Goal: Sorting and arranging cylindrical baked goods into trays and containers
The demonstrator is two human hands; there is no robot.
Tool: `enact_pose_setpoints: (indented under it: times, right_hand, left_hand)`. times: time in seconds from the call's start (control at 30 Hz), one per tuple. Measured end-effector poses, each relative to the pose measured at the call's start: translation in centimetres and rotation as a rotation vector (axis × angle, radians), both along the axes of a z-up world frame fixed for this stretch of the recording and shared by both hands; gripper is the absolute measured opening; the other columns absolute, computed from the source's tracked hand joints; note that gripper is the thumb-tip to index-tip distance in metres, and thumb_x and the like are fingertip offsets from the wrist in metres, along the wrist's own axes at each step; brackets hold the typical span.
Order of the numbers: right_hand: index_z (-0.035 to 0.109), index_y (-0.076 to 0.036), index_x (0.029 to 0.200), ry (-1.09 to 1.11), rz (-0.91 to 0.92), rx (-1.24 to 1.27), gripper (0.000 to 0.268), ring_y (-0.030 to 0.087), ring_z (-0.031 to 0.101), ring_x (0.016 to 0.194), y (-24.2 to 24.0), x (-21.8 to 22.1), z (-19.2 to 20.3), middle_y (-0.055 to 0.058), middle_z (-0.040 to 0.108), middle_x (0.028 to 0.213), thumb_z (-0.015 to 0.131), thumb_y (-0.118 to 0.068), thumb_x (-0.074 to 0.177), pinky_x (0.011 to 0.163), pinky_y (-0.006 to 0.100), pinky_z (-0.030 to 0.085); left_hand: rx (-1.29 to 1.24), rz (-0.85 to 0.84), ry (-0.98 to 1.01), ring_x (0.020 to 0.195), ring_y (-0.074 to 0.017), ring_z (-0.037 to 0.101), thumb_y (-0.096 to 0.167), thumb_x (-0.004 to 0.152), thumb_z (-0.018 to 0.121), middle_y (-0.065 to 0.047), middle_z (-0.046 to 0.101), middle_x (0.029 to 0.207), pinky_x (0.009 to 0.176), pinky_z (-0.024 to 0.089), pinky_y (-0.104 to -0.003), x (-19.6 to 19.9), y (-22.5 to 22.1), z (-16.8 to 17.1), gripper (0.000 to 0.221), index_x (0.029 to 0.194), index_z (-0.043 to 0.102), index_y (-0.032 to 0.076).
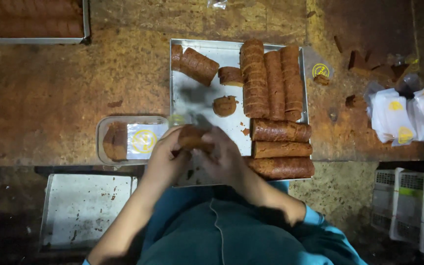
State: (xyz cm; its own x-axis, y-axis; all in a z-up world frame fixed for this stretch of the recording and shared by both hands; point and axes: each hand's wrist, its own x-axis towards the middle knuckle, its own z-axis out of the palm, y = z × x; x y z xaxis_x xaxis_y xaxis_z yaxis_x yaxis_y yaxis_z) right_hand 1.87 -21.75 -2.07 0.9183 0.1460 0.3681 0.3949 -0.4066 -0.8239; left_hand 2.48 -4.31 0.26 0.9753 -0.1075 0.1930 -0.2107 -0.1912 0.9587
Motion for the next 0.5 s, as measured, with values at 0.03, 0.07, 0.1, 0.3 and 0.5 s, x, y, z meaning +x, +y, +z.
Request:
enact_pose_setpoints:
  times: [0.03,0.07,0.1,0.3,0.5]
  right_hand:
    - [0.061,-0.011,0.127,-0.004,0.002,0.0,0.044,0.032,0.07,0.092,-0.1,0.3,0.7,0.013,0.063,0.108,0.082,-0.015,0.088,0.066,0.037,0.058]
    - [0.064,-0.014,0.127,-0.06,0.049,-0.156,0.042,0.029,0.068,0.086,-0.2,0.3,1.3,0.01,0.063,0.101,0.079,-0.012,0.087,0.065,0.036,0.058]
    - [0.068,-0.017,0.127,-0.116,0.096,-0.312,0.041,0.027,0.066,0.081,-0.3,0.4,1.9,0.007,0.063,0.095,0.077,-0.009,0.087,0.065,0.035,0.058]
    - [0.055,-0.014,0.144,0.192,0.168,-0.224,0.06,0.047,0.064,0.112,-2.9,-0.8,5.3,0.02,0.059,0.125,0.069,-0.002,0.087,0.083,0.054,0.059]
    - [0.065,0.0,0.113,0.02,0.078,-0.329,0.034,0.051,0.065,0.105,-4.9,-1.1,-0.2,0.026,0.063,0.122,0.06,0.006,0.08,0.074,0.058,0.061]
  left_hand:
    - [0.0,0.002,-0.004,0.118,-0.0341,0.067,-0.012,0.076,0.062,-0.007,0.073,0.121,0.1,0.052,-0.048,0.3,-0.3,-0.2,0.051,0.119,0.075,0.011]
    - [0.014,0.034,-0.03,0.118,-0.0367,0.066,-0.012,0.077,0.061,-0.01,0.072,0.122,0.1,0.052,-0.049,0.3,-0.6,-0.4,0.053,0.123,0.074,0.011]
    - [0.028,0.067,-0.057,0.118,-0.0393,0.065,-0.012,0.078,0.06,-0.014,0.071,0.124,0.1,0.052,-0.051,0.3,-1.0,-0.6,0.055,0.126,0.072,0.01]
    - [0.217,0.097,-0.229,0.106,-0.0481,0.069,-0.013,0.083,0.065,-0.028,0.067,0.122,0.093,0.056,-0.052,0.2,-3.1,-3.6,0.043,0.126,0.065,-0.008]
    - [0.505,-0.041,-0.342,0.095,-0.0301,0.074,0.006,0.081,0.07,-0.003,0.061,0.136,0.078,0.063,-0.044,-1.4,-5.8,-0.5,0.056,0.136,0.063,0.015]
